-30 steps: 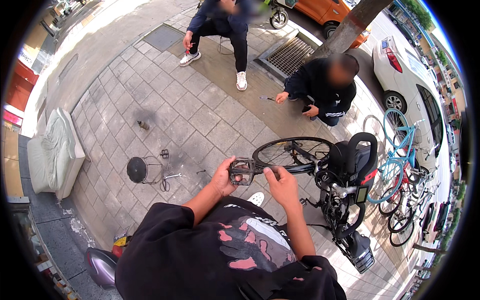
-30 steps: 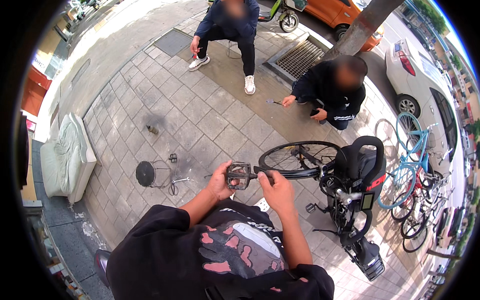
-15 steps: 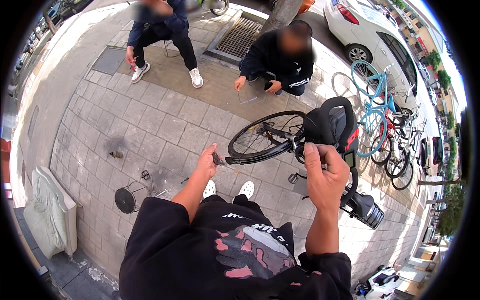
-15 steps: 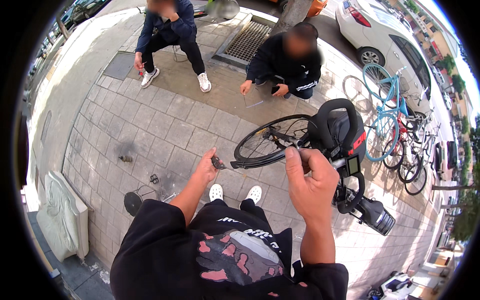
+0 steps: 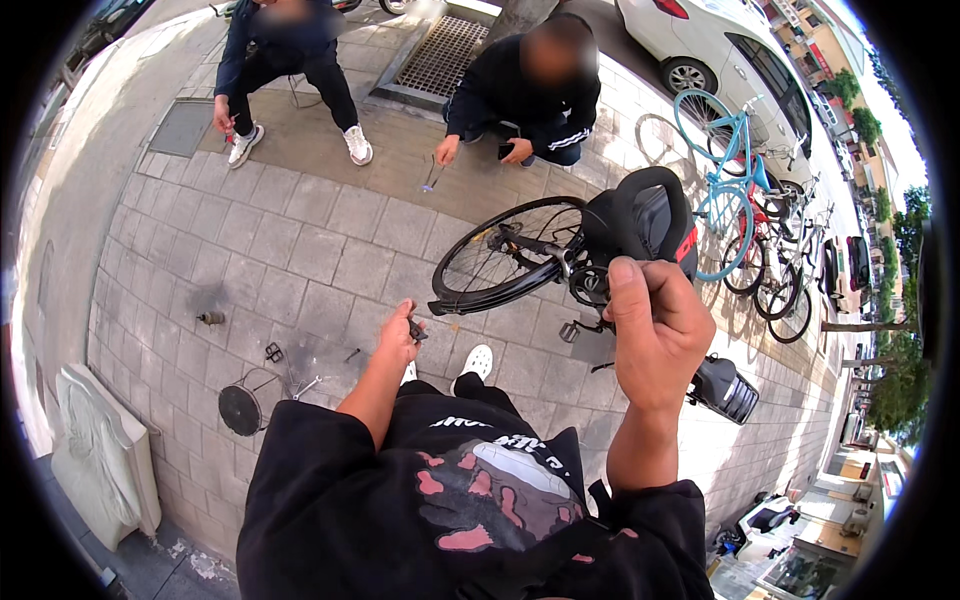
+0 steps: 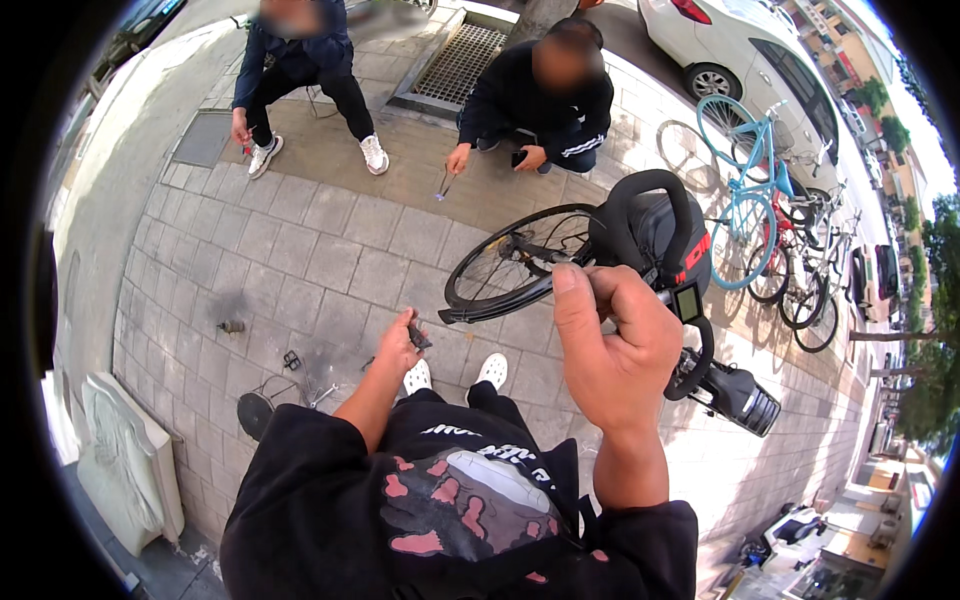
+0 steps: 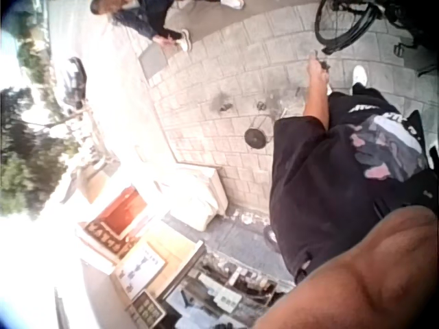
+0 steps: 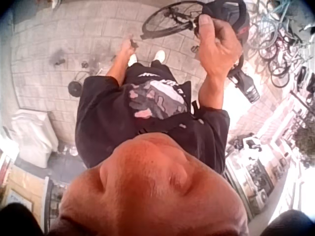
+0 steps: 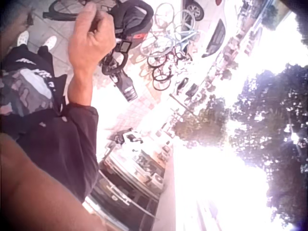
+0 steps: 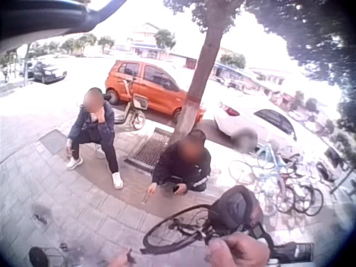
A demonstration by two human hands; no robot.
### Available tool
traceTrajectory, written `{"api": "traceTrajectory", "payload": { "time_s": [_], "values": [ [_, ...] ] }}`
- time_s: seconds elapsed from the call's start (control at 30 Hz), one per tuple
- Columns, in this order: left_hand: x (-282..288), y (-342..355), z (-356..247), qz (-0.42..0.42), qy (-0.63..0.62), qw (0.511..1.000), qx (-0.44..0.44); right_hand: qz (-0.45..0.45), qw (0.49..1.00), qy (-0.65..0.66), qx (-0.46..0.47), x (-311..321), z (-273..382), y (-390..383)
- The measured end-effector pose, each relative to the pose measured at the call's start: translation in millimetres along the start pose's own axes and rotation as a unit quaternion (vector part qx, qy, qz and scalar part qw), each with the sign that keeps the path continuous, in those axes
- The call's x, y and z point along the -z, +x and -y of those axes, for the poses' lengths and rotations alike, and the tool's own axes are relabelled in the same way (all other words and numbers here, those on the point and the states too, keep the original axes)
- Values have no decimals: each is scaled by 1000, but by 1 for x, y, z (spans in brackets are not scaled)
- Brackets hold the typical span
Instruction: The person holds a bicycle pedal in both hands, turning it over and manipulating its components. They appear to be inspecting or adjusting the pedal mechanism while standing on a sidewalk.
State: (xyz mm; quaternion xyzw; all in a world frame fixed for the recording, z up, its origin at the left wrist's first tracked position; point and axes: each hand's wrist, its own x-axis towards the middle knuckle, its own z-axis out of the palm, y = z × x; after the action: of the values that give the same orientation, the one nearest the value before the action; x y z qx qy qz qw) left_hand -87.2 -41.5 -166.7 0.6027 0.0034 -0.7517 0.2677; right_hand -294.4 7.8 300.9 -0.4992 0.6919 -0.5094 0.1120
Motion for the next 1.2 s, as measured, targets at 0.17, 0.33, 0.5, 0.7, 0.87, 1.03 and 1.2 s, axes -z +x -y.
{"api": "traceTrajectory", "payload": {
  "time_s": [0.17, 0.33, 0.5, 0.7, 0.87, 1.03, 1.2],
  "values": [
    [-9, -19, -9, -20, 16, 1000, -3, -23, 1000, 5, 0, 5, -2, 1],
    [5, -35, -22, -9, 82, 990, -116, 10, 999, 53, -2, -10, 8, 5],
    [-15, -109, -74, 30, 107, 966, -234, 44, 997, 61, -5, -29, -4, 6],
    [10, -285, -217, 95, 13, 872, -480, 94, 992, 72, -31, -79, -50, -7],
    [22, -416, -313, 103, -39, 728, -677, 72, 989, 78, -99, -103, -73, -22],
    [46, -474, -348, 25, -77, 645, -760, 82, 984, 102, -123, -132, -75, -28],
    [58, -484, -366, 13, -61, 623, -780, 120, 972, 126, -156, -126, -88, -26]
  ]
}}
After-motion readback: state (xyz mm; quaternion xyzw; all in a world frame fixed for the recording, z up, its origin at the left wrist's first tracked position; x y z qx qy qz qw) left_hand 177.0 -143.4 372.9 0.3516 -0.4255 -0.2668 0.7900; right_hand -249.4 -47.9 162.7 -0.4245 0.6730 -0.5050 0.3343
